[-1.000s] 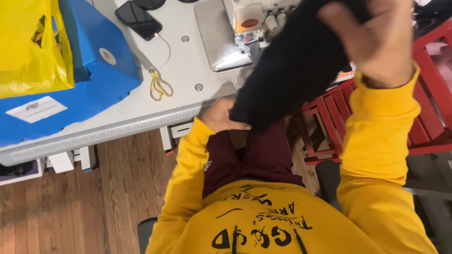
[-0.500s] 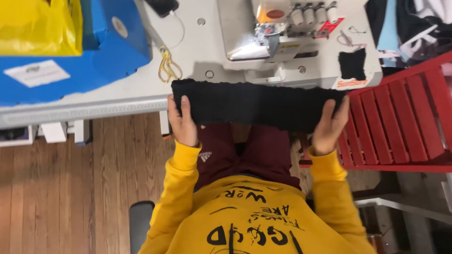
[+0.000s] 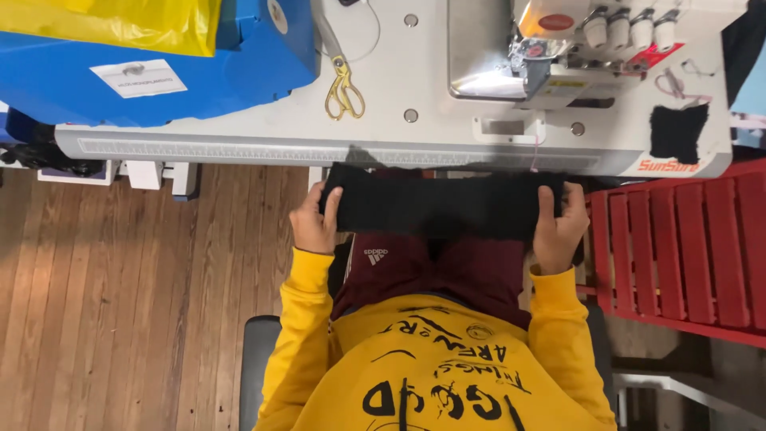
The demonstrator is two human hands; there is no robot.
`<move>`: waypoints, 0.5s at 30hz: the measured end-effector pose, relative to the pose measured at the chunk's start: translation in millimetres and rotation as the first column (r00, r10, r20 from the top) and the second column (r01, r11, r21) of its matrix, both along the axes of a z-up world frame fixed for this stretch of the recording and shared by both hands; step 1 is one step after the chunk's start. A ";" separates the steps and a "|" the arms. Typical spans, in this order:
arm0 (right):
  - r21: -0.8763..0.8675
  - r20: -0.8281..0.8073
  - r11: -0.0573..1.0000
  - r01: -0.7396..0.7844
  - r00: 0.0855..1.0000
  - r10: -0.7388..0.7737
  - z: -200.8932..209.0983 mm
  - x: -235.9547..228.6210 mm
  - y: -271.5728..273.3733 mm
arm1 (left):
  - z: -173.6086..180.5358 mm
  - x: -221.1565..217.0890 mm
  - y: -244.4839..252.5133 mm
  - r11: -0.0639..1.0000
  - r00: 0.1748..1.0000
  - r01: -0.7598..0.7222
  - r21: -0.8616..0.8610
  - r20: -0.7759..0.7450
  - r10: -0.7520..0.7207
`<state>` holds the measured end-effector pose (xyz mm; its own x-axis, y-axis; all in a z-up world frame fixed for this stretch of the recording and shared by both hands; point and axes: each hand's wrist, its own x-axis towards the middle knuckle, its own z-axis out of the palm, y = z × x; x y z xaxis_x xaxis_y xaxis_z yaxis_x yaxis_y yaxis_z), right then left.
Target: Cutting a strip of black fabric and trimming it with scissors in a workshop.
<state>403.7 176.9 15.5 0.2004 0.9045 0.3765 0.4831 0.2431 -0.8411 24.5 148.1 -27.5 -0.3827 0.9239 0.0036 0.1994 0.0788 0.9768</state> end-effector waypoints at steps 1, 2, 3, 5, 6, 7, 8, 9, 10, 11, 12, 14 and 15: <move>-0.067 0.065 0.996 0.065 0.996 -0.061 -4.9 3.1 -4.9 | -16.5 1.0 -2.9 1.000 0.995 0.008 -0.029 -0.101 -0.010; -0.130 0.133 0.983 0.133 0.984 -0.115 -9.8 6.9 -9.6 | -33.1 2.6 -5.9 0.998 0.979 0.013 -0.057 -0.200 -0.025; -0.136 0.132 0.980 0.143 0.983 -0.125 -17.7 12.9 -13.4 | -44.4 5.3 -5.8 0.998 0.979 0.024 -0.063 -0.201 -0.037; -0.107 0.288 0.988 0.111 0.955 -0.076 -33.2 25.2 -21.3 | -66.5 11.2 -6.2 0.988 0.990 0.101 -0.115 -0.083 -0.111; -0.114 0.286 0.986 0.121 0.954 -0.084 -36.0 27.3 -26.5 | -74.7 15.2 -6.5 0.986 0.989 0.111 -0.122 -0.084 -0.122; -0.177 0.298 0.973 0.146 0.950 -0.088 -39.2 28.7 -31.4 | -82.5 18.4 -5.5 0.994 0.990 0.112 -0.019 -0.087 -0.113; -0.238 0.309 0.956 0.169 0.947 -0.091 -42.1 30.8 -36.0 | -90.2 22.3 -4.3 0.990 0.990 0.113 0.084 -0.088 -0.106; -0.241 0.306 0.951 0.193 0.945 -0.114 -46.3 30.9 -41.5 | -97.7 24.1 -1.5 0.987 0.987 0.139 0.081 -0.092 -0.131; -0.277 0.358 0.934 0.225 0.926 -0.117 -50.6 31.7 -46.7 | -105.5 26.9 1.5 0.990 0.988 0.113 -0.087 -0.093 -0.121; -0.317 0.411 0.911 0.262 0.904 -0.117 -54.4 34.2 -55.9 | -113.7 31.7 1.3 0.962 0.988 0.090 -0.259 -0.096 -0.118; -0.325 0.411 0.901 0.288 0.901 -0.140 -58.2 33.1 -64.5 | -126.2 34.2 0.4 0.957 0.984 0.118 -0.267 -0.096 -0.148; -0.361 0.294 0.883 0.300 0.935 -0.197 -66.4 28.7 -79.6 | -150.7 36.4 -4.8 0.996 0.973 0.072 -0.045 -0.217 -0.080; -0.365 0.293 0.874 0.320 0.931 -0.218 -78.8 35.7 -90.0 | -139.6 39.8 -3.4 0.994 0.970 0.095 -0.049 -0.219 -0.104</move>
